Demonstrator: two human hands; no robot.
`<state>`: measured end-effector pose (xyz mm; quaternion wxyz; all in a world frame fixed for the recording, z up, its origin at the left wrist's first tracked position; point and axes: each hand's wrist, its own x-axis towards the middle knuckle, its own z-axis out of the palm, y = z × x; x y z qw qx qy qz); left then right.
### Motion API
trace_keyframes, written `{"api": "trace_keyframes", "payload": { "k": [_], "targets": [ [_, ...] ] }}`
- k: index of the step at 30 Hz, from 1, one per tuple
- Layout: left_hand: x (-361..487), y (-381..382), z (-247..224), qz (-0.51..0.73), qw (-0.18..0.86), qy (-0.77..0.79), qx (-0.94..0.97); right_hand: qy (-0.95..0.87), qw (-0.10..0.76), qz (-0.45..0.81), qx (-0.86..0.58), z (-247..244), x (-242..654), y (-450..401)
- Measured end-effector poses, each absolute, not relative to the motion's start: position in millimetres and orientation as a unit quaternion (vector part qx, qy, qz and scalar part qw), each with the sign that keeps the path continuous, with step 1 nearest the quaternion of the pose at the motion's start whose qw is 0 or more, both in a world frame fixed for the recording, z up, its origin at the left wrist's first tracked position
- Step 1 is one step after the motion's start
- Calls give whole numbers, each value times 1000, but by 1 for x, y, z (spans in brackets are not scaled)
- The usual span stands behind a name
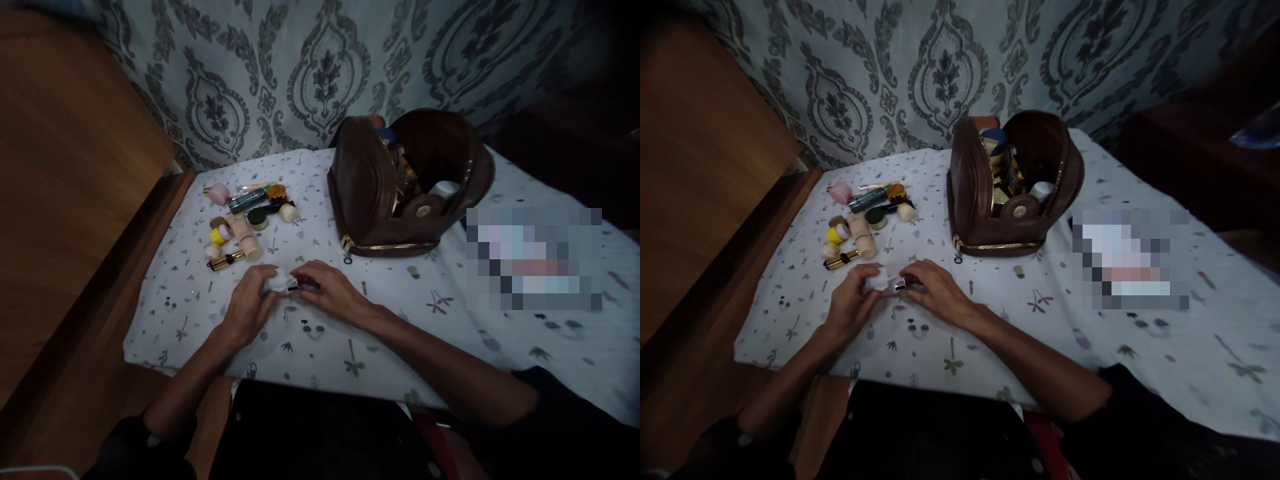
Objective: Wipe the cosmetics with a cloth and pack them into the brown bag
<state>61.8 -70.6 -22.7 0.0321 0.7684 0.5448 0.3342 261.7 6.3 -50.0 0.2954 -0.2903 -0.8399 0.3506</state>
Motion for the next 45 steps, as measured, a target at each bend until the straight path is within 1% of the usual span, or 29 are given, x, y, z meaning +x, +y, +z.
{"api": "trace_keyframes", "payload": {
  "k": [2,4,10,18,30,34,38,42,45],
  "targets": [
    [74,-67,-21,322,22,480,816,-843,288,344,-296,-49,262,6],
    [81,-63,-20,300,5,452,840,-847,278,337,-303,-49,261,6],
    [75,-68,-25,259,-39,466,845,-836,298,350,-298,-51,261,5],
    [41,-85,-23,268,-34,521,810,-828,296,369,-300,-46,263,4],
    [-17,-110,-26,243,-23,665,706,-817,318,380,-295,-54,262,5],
    [-3,-104,-12,252,-41,673,694,-817,319,381,-293,-53,262,4],
    [39,-91,0,288,-29,587,756,-825,309,374,-288,-50,263,4],
    [80,-78,-1,265,-24,492,829,-839,308,349,-283,-50,263,3],
    [86,-71,-3,238,-24,494,836,-843,310,338,-280,-50,263,3]
  ]
}}
